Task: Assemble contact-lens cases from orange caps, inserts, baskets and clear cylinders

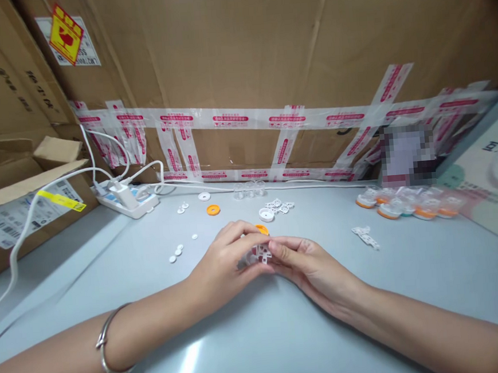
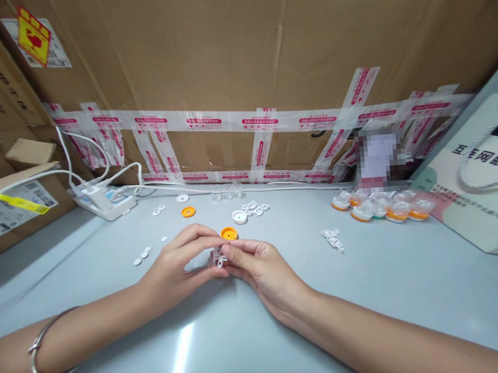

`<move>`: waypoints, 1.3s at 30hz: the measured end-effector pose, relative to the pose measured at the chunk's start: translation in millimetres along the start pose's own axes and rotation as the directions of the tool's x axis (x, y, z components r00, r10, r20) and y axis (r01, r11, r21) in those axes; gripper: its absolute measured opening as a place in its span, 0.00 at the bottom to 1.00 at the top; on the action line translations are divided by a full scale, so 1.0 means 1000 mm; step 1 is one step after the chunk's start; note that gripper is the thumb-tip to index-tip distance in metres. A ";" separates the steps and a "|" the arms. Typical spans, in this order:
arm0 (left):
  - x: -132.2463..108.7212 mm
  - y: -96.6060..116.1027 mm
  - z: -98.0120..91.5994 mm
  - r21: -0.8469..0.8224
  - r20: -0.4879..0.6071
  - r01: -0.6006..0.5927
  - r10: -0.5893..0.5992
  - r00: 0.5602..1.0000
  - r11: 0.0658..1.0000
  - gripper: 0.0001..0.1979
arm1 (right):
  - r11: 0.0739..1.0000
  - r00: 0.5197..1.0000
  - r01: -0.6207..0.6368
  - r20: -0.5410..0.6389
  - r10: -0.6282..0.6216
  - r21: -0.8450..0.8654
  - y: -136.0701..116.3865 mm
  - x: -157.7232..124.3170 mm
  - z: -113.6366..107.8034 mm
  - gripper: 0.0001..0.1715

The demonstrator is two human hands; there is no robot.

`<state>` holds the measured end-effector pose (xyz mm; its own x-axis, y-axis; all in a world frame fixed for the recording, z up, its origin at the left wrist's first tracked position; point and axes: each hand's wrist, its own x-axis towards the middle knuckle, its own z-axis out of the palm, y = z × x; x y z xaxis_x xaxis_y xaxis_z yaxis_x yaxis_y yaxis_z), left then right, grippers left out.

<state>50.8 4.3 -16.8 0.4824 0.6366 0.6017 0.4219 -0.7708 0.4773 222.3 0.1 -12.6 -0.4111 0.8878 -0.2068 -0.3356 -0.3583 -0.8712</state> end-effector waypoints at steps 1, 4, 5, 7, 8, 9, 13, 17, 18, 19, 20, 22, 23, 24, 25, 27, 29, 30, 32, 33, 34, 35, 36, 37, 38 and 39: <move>0.000 0.000 0.000 -0.002 -0.005 -0.001 0.001 1.000 1.000 0.15 | 1.000 1.000 0.008 -0.001 -0.008 -0.010 -0.001 -0.001 0.001 0.10; -0.001 0.001 0.000 -0.004 -0.029 -0.001 0.001 1.000 1.000 0.15 | 1.000 0.999 0.018 -0.038 -0.019 -0.026 -0.001 -0.002 0.004 0.10; -0.001 0.001 -0.001 -0.001 -0.035 -0.001 0.001 0.999 1.000 0.15 | 1.000 0.999 0.017 -0.047 -0.018 -0.026 -0.002 -0.003 0.004 0.10; -0.001 0.002 -0.001 0.012 -0.039 0.001 -0.001 0.999 1.000 0.15 | 1.000 0.998 0.013 -0.060 -0.014 -0.019 -0.001 -0.003 0.004 0.11; -0.001 0.002 -0.001 0.021 -0.039 0.004 -0.003 0.999 1.000 0.15 | 1.000 0.998 0.011 -0.067 -0.011 -0.010 -0.001 -0.003 0.004 0.11; -0.001 0.002 -0.001 0.029 -0.037 0.008 -0.007 0.999 1.000 0.14 | 1.000 0.997 0.008 -0.074 -0.008 0.000 -0.001 -0.004 0.004 0.12; -0.001 0.003 -0.001 0.026 -0.036 0.021 -0.020 0.999 0.999 0.15 | 0.999 0.999 -0.008 -0.047 0.010 0.051 0.000 -0.004 0.002 0.11; 0.000 0.003 -0.003 0.010 -0.050 0.024 -0.023 0.998 1.000 0.15 | 0.993 0.999 -0.008 0.048 0.002 0.118 0.001 -0.003 0.000 0.10; 0.000 0.003 -0.003 0.007 -0.046 0.020 -0.020 0.999 1.000 0.15 | 0.991 0.998 -0.012 0.062 0.004 0.131 0.001 -0.002 -0.001 0.11; 0.001 0.003 -0.003 0.005 -0.040 0.015 -0.015 0.999 1.000 0.16 | 0.990 0.997 -0.021 0.074 0.010 0.139 0.001 -0.002 -0.001 0.12; 0.001 0.004 -0.003 0.003 -0.036 0.008 -0.008 0.999 1.000 0.16 | 0.989 0.996 -0.028 0.082 0.016 0.144 0.001 -0.001 -0.001 0.13; 0.002 0.004 -0.003 0.000 -0.035 -0.004 0.004 0.999 1.000 0.17 | 0.987 0.997 -0.031 0.080 0.019 0.155 0.001 0.000 0.000 0.13; 0.002 0.004 -0.003 -0.001 -0.037 -0.007 0.007 0.999 1.000 0.17 | 0.987 0.997 -0.028 0.074 0.017 0.159 0.001 0.001 0.000 0.13; 0.002 0.004 -0.003 -0.003 -0.041 -0.011 0.011 0.999 1.000 0.17 | 0.986 0.998 -0.024 0.065 0.014 0.163 0.001 0.001 -0.001 0.13; 0.002 0.004 -0.003 -0.005 -0.043 -0.016 0.016 0.999 1.000 0.17 | 0.986 0.998 -0.021 0.057 0.011 0.168 0.001 0.001 -0.001 0.13; 0.002 0.004 -0.003 -0.010 -0.049 -0.024 0.024 0.999 1.000 0.17 | 0.985 0.999 -0.020 0.048 0.011 0.174 0.001 0.001 -0.002 0.13; 0.001 0.003 -0.002 -0.011 -0.055 -0.029 0.028 0.998 1.000 0.16 | 0.984 0.999 -0.016 0.045 0.008 0.176 0.001 0.001 -0.003 0.13; 0.001 0.003 -0.002 -0.009 -0.054 -0.028 0.028 0.998 1.000 0.16 | 0.985 0.999 -0.014 0.042 0.006 0.175 0.002 0.001 -0.004 0.13; 0.001 0.002 -0.001 0.005 -0.051 -0.019 0.019 0.999 1.000 0.16 | 0.986 0.999 -0.010 0.034 0.005 0.165 0.002 0.001 -0.004 0.13; 0.000 0.002 -0.001 0.014 -0.047 -0.011 0.012 0.999 1.000 0.16 | 0.987 1.000 -0.010 0.025 0.006 0.160 0.002 0.001 -0.004 0.13; 0.000 0.002 -0.001 0.021 -0.046 -0.003 0.004 0.999 1.000 0.16 | 0.988 1.000 -0.011 0.017 0.008 0.155 0.002 0.002 -0.004 0.13; 0.000 0.003 -0.001 0.025 -0.045 0.006 -0.005 0.999 1.000 0.16 | 0.988 1.000 -0.011 0.008 0.010 0.151 0.002 0.002 -0.004 0.13; 0.000 0.003 -0.001 0.026 -0.047 0.013 -0.011 0.999 1.000 0.16 | 0.989 1.000 -0.012 -0.002 0.012 0.149 0.002 0.002 -0.004 0.14; 0.000 0.003 -0.001 0.025 -0.051 0.018 -0.016 0.999 1.000 0.16 | 0.989 1.000 -0.012 -0.013 0.014 0.149 0.002 0.002 -0.004 0.13; 0.000 0.003 -0.001 0.022 -0.057 0.020 -0.019 0.998 1.000 0.16 | 0.989 1.000 -0.013 -0.020 0.016 0.148 0.002 0.002 -0.003 0.13; 0.000 0.004 -0.001 0.020 -0.063 0.020 -0.018 0.998 1.000 0.16 | 0.989 1.000 -0.014 -0.026 0.018 0.148 0.002 0.002 -0.003 0.12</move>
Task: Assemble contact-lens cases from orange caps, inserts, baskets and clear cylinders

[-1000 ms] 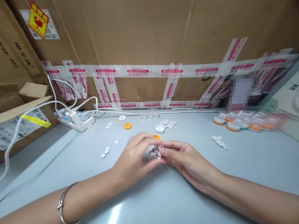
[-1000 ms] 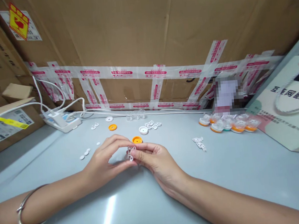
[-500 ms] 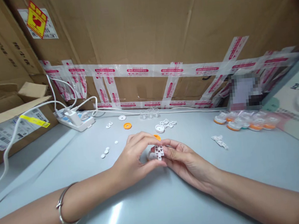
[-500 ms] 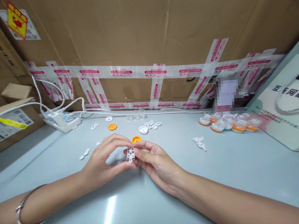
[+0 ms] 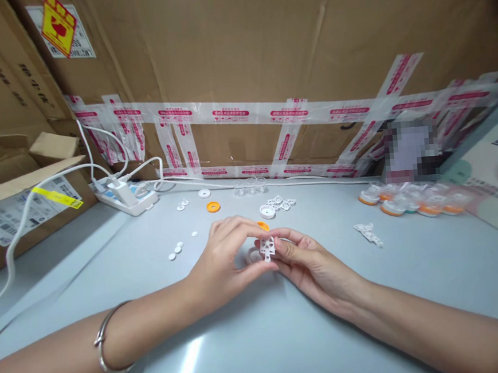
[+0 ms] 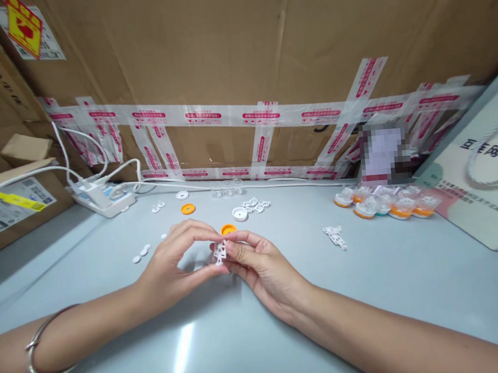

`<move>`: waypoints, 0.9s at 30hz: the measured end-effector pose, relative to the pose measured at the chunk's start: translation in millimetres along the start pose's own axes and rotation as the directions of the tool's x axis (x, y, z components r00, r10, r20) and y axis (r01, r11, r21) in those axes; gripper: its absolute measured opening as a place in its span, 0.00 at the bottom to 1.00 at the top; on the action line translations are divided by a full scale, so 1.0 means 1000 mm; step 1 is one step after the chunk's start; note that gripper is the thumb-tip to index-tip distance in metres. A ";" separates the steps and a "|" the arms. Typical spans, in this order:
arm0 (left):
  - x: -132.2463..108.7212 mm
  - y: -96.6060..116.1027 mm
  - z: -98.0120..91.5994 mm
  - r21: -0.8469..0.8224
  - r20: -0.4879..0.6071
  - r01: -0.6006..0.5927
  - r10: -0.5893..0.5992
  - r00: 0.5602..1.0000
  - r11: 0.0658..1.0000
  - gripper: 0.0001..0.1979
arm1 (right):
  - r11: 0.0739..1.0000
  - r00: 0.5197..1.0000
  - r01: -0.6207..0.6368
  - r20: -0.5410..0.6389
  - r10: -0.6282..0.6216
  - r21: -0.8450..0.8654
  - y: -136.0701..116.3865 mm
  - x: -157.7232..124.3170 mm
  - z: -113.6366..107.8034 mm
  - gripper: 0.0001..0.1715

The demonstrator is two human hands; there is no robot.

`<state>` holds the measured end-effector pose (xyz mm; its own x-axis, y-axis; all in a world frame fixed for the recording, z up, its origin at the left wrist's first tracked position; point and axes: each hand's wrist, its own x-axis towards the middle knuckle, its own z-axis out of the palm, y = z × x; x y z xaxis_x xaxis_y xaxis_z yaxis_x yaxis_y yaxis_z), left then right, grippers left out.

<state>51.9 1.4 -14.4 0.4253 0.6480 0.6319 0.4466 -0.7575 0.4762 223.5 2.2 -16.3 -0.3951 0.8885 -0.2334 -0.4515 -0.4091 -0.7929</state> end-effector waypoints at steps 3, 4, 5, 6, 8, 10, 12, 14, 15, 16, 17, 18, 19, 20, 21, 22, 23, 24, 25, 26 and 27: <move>0.000 0.001 0.000 0.003 -0.010 -0.006 0.006 1.000 1.000 0.15 | 1.000 1.000 0.004 0.003 -0.004 -0.010 0.000 -0.001 0.000 0.10; 0.000 0.002 -0.001 0.007 -0.012 -0.009 0.009 1.000 1.000 0.15 | 1.000 1.000 0.009 0.010 -0.009 -0.017 0.000 -0.001 0.000 0.09; 0.000 0.002 -0.001 0.011 -0.015 -0.012 0.012 1.000 1.000 0.14 | 1.000 1.000 0.015 0.021 -0.015 -0.023 0.001 -0.002 0.001 0.08; 0.000 0.002 -0.001 0.014 -0.022 -0.013 0.014 1.000 1.000 0.14 | 0.999 0.999 0.023 0.033 -0.022 -0.027 0.001 -0.002 0.001 0.08; 0.000 0.002 -0.001 0.019 -0.033 -0.013 0.014 0.999 1.000 0.14 | 0.999 0.998 0.038 0.059 -0.036 -0.031 0.000 -0.003 0.002 0.07; -0.001 0.002 0.000 0.029 -0.026 -0.010 0.011 1.000 1.000 0.14 | 0.998 0.997 0.052 0.064 -0.049 -0.035 0.000 -0.003 0.004 0.08; -0.001 0.002 0.000 0.045 -0.011 -0.010 0.011 1.000 0.999 0.13 | 0.997 0.997 0.059 0.050 -0.057 -0.053 0.000 -0.004 0.006 0.09; -0.001 0.002 0.002 0.054 -0.003 -0.017 0.017 1.000 0.998 0.13 | 0.995 0.998 0.064 0.034 -0.061 -0.075 0.000 -0.004 0.007 0.09; -0.002 0.002 0.002 0.055 -0.005 -0.019 0.019 1.000 0.998 0.13 | 0.994 0.998 0.065 0.032 -0.062 -0.086 0.000 -0.005 0.008 0.09; -0.002 0.002 0.003 0.054 -0.008 -0.022 0.022 1.000 0.998 0.13 | 0.993 0.998 0.066 0.032 -0.063 -0.095 0.000 -0.005 0.009 0.09; -0.002 0.002 0.003 0.051 -0.010 -0.023 0.024 1.000 0.998 0.13 | 0.993 0.998 0.065 0.033 -0.062 -0.101 0.000 -0.006 0.009 0.09; -0.002 0.002 0.004 0.047 -0.012 -0.025 0.025 1.000 0.999 0.13 | 0.992 0.998 0.065 0.031 -0.062 -0.105 0.000 -0.007 0.010 0.09; -0.002 0.002 0.004 0.041 -0.015 -0.025 0.026 1.000 0.999 0.13 | 0.992 0.998 0.064 0.029 -0.061 -0.107 0.000 -0.007 0.010 0.10; -0.001 0.002 0.004 0.031 -0.018 -0.027 0.028 0.999 0.999 0.13 | 0.992 0.998 0.062 0.026 -0.060 -0.106 -0.001 -0.008 0.010 0.10; -0.001 0.002 0.005 0.019 -0.020 -0.030 0.031 0.999 0.999 0.14 | 0.993 0.998 0.062 0.026 -0.059 -0.100 -0.001 -0.008 0.010 0.10; -0.001 0.002 0.004 0.003 -0.024 -0.035 0.035 0.999 0.999 0.14 | 0.994 0.998 0.060 0.034 -0.057 -0.094 -0.001 -0.008 0.009 0.10; -0.001 0.002 0.004 -0.015 -0.029 -0.039 0.038 0.999 0.999 0.15 | 0.995 0.997 0.054 0.051 -0.050 -0.087 -0.002 -0.008 0.008 0.09; -0.001 0.002 0.003 -0.035 -0.035 -0.040 0.039 0.999 0.999 0.16 | 0.996 0.996 0.045 0.076 -0.039 -0.080 -0.002 -0.008 0.008 0.09; -0.001 0.002 0.003 -0.058 -0.041 -0.040 0.038 0.998 0.997 0.17 | 0.997 0.994 0.035 0.105 -0.027 -0.073 -0.002 -0.008 0.007 0.09; -0.001 0.002 0.002 -0.084 -0.050 -0.043 0.038 0.998 0.996 0.18 | 0.998 0.991 0.023 0.135 -0.014 -0.065 -0.002 -0.008 0.007 0.09; -0.001 0.003 0.001 -0.114 -0.059 -0.045 0.039 0.997 0.992 0.18 | 0.998 0.987 0.014 0.160 -0.005 -0.056 -0.001 -0.008 0.007 0.09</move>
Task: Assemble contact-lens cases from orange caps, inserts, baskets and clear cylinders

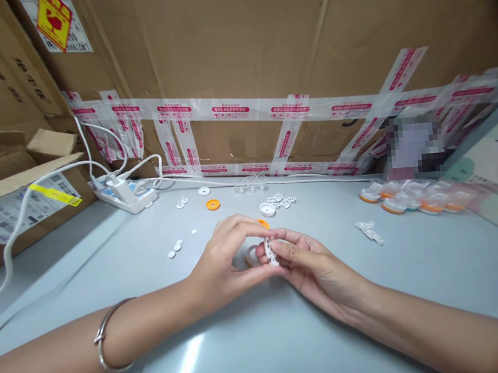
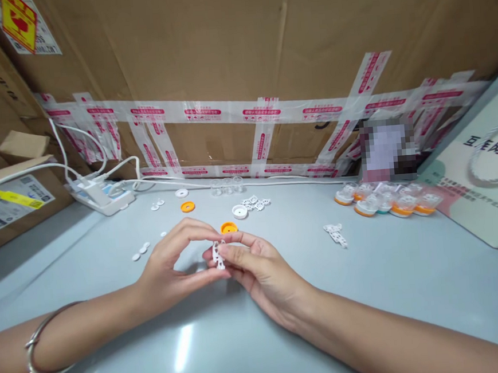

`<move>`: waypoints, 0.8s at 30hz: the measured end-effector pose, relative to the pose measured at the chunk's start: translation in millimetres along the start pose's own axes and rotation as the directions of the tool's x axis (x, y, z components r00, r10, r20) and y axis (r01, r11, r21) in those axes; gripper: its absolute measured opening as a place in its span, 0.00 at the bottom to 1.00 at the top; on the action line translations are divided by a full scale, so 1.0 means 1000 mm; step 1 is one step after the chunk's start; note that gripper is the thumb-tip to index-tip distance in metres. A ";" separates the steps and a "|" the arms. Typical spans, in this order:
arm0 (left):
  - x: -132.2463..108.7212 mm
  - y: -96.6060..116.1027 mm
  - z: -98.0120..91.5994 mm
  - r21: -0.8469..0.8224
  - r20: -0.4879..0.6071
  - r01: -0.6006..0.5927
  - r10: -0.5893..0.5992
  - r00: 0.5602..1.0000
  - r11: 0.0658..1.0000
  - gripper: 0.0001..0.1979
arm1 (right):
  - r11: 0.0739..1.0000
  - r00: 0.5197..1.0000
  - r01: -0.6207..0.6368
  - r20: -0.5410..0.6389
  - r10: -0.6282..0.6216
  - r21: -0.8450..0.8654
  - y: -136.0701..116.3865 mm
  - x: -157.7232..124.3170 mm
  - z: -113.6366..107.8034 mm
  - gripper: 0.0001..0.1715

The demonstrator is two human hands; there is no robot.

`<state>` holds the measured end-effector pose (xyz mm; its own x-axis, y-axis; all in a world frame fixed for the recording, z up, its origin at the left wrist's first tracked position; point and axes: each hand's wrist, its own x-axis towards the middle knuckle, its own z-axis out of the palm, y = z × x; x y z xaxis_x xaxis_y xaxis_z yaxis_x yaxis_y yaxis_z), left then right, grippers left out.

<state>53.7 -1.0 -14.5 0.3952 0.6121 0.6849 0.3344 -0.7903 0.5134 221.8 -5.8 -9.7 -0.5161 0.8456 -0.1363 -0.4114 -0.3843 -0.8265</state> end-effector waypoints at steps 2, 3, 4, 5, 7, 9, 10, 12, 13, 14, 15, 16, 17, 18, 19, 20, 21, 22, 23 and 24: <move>0.000 0.001 -0.001 -0.065 -0.008 -0.006 0.005 1.000 0.998 0.19 | 1.000 0.999 0.000 0.038 -0.001 0.018 0.001 -0.001 0.002 0.09; -0.001 0.001 -0.001 -0.099 -0.006 -0.011 0.011 1.000 0.995 0.19 | 1.000 0.998 0.006 0.056 -0.006 0.013 0.001 -0.001 0.003 0.09; -0.001 0.001 -0.001 -0.131 0.000 -0.014 0.014 1.000 0.991 0.19 | 1.000 0.997 0.010 0.072 -0.009 -0.007 0.000 -0.001 0.004 0.09; -0.001 0.001 -0.001 -0.159 0.007 -0.014 0.015 1.000 0.987 0.19 | 0.999 0.996 0.020 0.087 -0.016 -0.045 -0.001 -0.001 0.003 0.10; -0.002 0.000 -0.002 -0.189 0.010 -0.007 0.009 1.000 0.982 0.20 | 0.975 0.994 0.077 0.089 -0.059 -0.209 -0.008 0.003 -0.002 0.11; -0.002 -0.002 -0.004 -0.173 -0.006 0.013 -0.014 1.000 0.985 0.20 | 0.867 0.980 0.190 0.032 -0.198 -0.461 -0.019 0.013 -0.019 0.14; -0.003 -0.003 -0.005 -0.153 -0.018 0.026 -0.029 0.999 0.988 0.19 | 0.757 0.947 0.246 -0.014 -0.319 -0.605 -0.026 0.020 -0.031 0.14; -0.003 -0.006 -0.008 -0.111 -0.027 0.052 -0.055 0.998 0.992 0.19 | 0.524 0.832 0.240 -0.105 -0.545 -0.817 -0.039 0.036 -0.060 0.15; -0.003 -0.007 -0.009 -0.096 -0.022 0.061 -0.064 0.998 0.993 0.18 | 0.410 0.798 0.141 -0.141 -0.585 -0.901 -0.044 0.044 -0.075 0.14; -0.003 -0.009 -0.009 -0.084 -0.013 0.069 -0.071 0.997 0.994 0.18 | 0.294 0.773 0.013 -0.177 -0.609 -0.956 -0.048 0.052 -0.088 0.15; -0.003 -0.010 -0.010 -0.074 -0.001 0.077 -0.077 0.997 0.994 0.18 | 0.257 0.766 -0.031 -0.189 -0.615 -0.966 -0.051 0.058 -0.099 0.15; -0.002 -0.011 -0.009 -0.067 0.011 0.084 -0.083 0.996 0.994 0.18 | 0.228 0.766 -0.059 -0.190 -0.614 -0.972 -0.052 0.063 -0.107 0.15; -0.002 -0.011 -0.009 -0.062 0.022 0.089 -0.088 0.996 0.994 0.18 | 0.204 0.771 -0.073 -0.186 -0.609 -0.976 -0.053 0.067 -0.112 0.16; -0.001 -0.012 -0.008 -0.061 0.029 0.092 -0.090 0.995 0.994 0.17 | 0.194 0.779 -0.070 -0.175 -0.602 -0.979 -0.052 0.069 -0.114 0.16; 0.000 -0.012 -0.008 -0.061 0.033 0.093 -0.091 0.995 0.994 0.17 | 0.179 0.786 -0.069 -0.164 -0.596 -0.981 -0.052 0.071 -0.114 0.17; 0.000 -0.012 -0.007 -0.064 0.035 0.093 -0.091 0.995 0.994 0.17 | 0.165 0.791 -0.067 -0.153 -0.592 -0.984 -0.051 0.072 -0.114 0.17; 0.001 -0.011 -0.007 -0.066 0.038 0.096 -0.094 0.995 0.993 0.17 | 0.152 0.797 -0.065 -0.143 -0.587 -0.986 -0.050 0.072 -0.112 0.18; 0.001 -0.011 -0.006 -0.068 0.042 0.102 -0.100 0.994 0.992 0.17 | 0.140 0.802 -0.061 -0.132 -0.582 -0.988 -0.049 0.072 -0.110 0.18; 0.001 -0.011 -0.006 -0.068 0.046 0.111 -0.108 0.993 0.991 0.17 | 0.129 0.808 -0.056 -0.121 -0.577 -0.990 -0.048 0.072 -0.109 0.18; 0.001 -0.011 -0.006 -0.068 0.050 0.120 -0.117 0.992 0.990 0.16 | 0.118 0.814 -0.050 -0.109 -0.571 -0.992 -0.048 0.072 -0.108 0.17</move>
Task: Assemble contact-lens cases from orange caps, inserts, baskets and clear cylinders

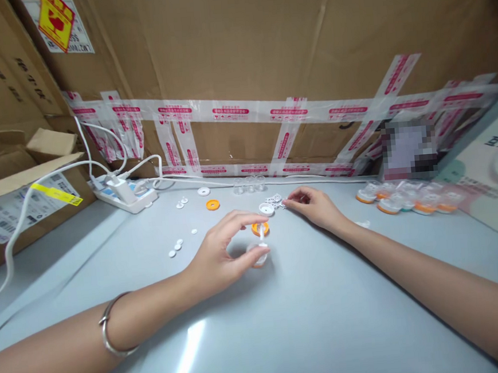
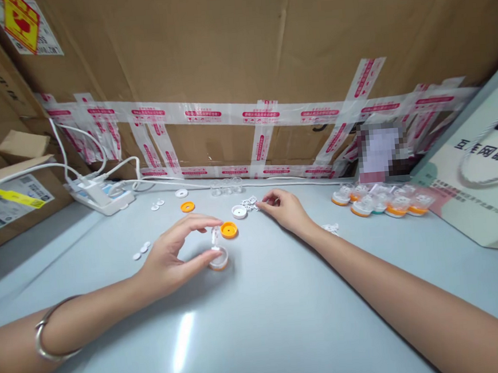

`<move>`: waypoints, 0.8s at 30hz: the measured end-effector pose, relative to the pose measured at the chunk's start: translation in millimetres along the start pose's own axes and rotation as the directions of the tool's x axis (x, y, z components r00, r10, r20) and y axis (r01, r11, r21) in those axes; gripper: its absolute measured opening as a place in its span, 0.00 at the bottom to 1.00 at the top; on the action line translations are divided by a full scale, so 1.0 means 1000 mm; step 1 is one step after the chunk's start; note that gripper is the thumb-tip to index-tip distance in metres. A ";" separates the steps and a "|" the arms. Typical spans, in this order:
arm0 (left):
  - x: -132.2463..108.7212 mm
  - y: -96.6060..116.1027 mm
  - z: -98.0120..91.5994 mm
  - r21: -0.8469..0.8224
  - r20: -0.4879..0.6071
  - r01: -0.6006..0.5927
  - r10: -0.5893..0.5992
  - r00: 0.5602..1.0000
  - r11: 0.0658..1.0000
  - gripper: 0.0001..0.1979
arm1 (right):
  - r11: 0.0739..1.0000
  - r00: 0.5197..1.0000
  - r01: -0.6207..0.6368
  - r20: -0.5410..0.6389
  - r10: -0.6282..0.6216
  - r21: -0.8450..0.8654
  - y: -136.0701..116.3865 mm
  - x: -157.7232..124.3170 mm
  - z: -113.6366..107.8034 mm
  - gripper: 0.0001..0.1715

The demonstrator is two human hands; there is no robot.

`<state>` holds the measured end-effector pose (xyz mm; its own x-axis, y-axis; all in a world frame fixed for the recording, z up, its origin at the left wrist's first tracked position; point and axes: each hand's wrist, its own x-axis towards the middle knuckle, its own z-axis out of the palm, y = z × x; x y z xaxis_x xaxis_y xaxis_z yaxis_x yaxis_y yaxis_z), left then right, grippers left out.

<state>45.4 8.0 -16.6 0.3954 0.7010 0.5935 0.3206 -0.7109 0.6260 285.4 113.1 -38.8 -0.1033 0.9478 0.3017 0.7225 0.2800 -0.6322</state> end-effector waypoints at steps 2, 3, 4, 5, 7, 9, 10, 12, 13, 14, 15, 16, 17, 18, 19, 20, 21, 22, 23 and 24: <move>0.000 0.000 0.000 0.003 0.004 0.011 -0.011 1.000 1.000 0.16 | 1.000 0.999 0.027 0.020 -0.027 -0.009 0.000 0.000 0.000 0.16; 0.000 0.000 0.001 0.005 0.003 0.011 -0.011 1.000 1.000 0.17 | 0.999 0.999 0.039 0.028 -0.038 -0.012 0.000 0.000 0.000 0.15; 0.000 -0.001 0.001 0.009 0.000 0.009 -0.009 1.000 1.000 0.17 | 0.999 0.998 0.048 0.034 -0.048 -0.013 0.001 0.000 -0.001 0.14; 0.000 -0.001 0.001 0.014 -0.003 0.008 -0.008 1.000 1.000 0.17 | 0.998 0.998 0.056 0.040 -0.055 -0.012 0.002 0.000 -0.001 0.13; 0.001 -0.001 0.001 0.026 -0.009 0.005 -0.005 1.000 1.000 0.17 | 0.998 0.997 0.061 0.048 -0.061 -0.007 0.003 0.000 -0.002 0.13; 0.001 -0.001 0.001 0.035 -0.010 -0.001 0.002 1.000 0.999 0.17 | 0.998 0.997 0.057 0.050 -0.057 0.001 0.005 0.000 -0.002 0.13; 0.001 -0.001 0.001 0.039 -0.009 -0.006 0.007 1.000 0.999 0.17 | 0.999 0.997 0.054 0.052 -0.054 0.006 0.005 0.000 -0.003 0.13; 0.001 -0.002 0.001 0.045 -0.003 -0.011 0.011 1.000 0.999 0.17 | 0.998 0.997 0.055 0.060 -0.056 0.019 0.004 -0.001 -0.003 0.15; 0.001 -0.002 0.001 0.046 -0.001 -0.012 0.013 1.000 0.999 0.17 | 0.998 0.996 0.061 0.065 -0.062 0.027 0.003 -0.002 -0.003 0.16; 0.001 -0.002 0.001 0.047 0.002 -0.015 0.015 1.000 0.999 0.17 | 0.997 0.995 0.070 0.070 -0.072 0.036 0.002 -0.002 -0.002 0.17; 0.001 -0.002 0.001 0.048 0.006 -0.016 0.015 1.000 0.999 0.17 | 0.996 0.994 0.081 0.076 -0.084 0.046 0.002 -0.002 -0.002 0.17; 0.001 -0.002 0.001 0.050 0.008 -0.017 0.017 1.000 0.999 0.17 | 0.994 0.992 0.093 0.083 -0.097 0.056 0.001 -0.003 -0.002 0.17; 0.001 -0.002 0.001 0.053 0.009 -0.018 0.018 1.000 0.998 0.17 | 0.993 0.990 0.102 0.089 -0.108 0.066 0.001 -0.003 -0.001 0.17; 0.001 -0.002 0.001 0.055 0.008 -0.021 0.020 1.000 0.998 0.17 | 0.991 0.989 0.109 0.096 -0.116 0.078 0.001 -0.003 -0.001 0.16; 0.001 -0.002 0.001 0.057 0.006 -0.020 0.020 1.000 0.998 0.17 | 0.990 0.987 0.110 0.103 -0.119 0.092 0.002 -0.002 -0.001 0.15; 0.001 -0.002 0.001 0.059 0.004 -0.020 0.020 1.000 0.998 0.17 | 0.989 0.987 0.106 0.107 -0.117 0.107 0.002 -0.002 -0.001 0.14; 0.001 -0.002 0.000 0.059 0.001 -0.022 0.022 1.000 0.998 0.17 | 0.988 0.988 0.096 0.106 -0.109 0.124 0.002 -0.002 -0.002 0.13; 0.001 -0.003 0.000 0.059 -0.001 -0.023 0.023 1.000 0.998 0.17 | 0.986 0.990 0.081 0.099 -0.095 0.144 0.001 -0.002 -0.003 0.13; 0.001 -0.003 -0.001 0.059 -0.002 -0.024 0.024 1.000 0.998 0.17 | 0.984 0.993 0.061 0.090 -0.077 0.168 0.000 -0.003 -0.003 0.13; 0.001 -0.003 -0.001 0.060 -0.005 -0.023 0.023 1.000 0.998 0.17 | 0.980 0.995 0.041 0.082 -0.058 0.195 -0.004 -0.005 -0.004 0.13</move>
<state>43.9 10.8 -17.3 0.3988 0.6845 0.6102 0.3629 -0.7289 0.5805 286.0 107.0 -35.0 -0.2003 0.9393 0.2784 0.5703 0.3428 -0.7464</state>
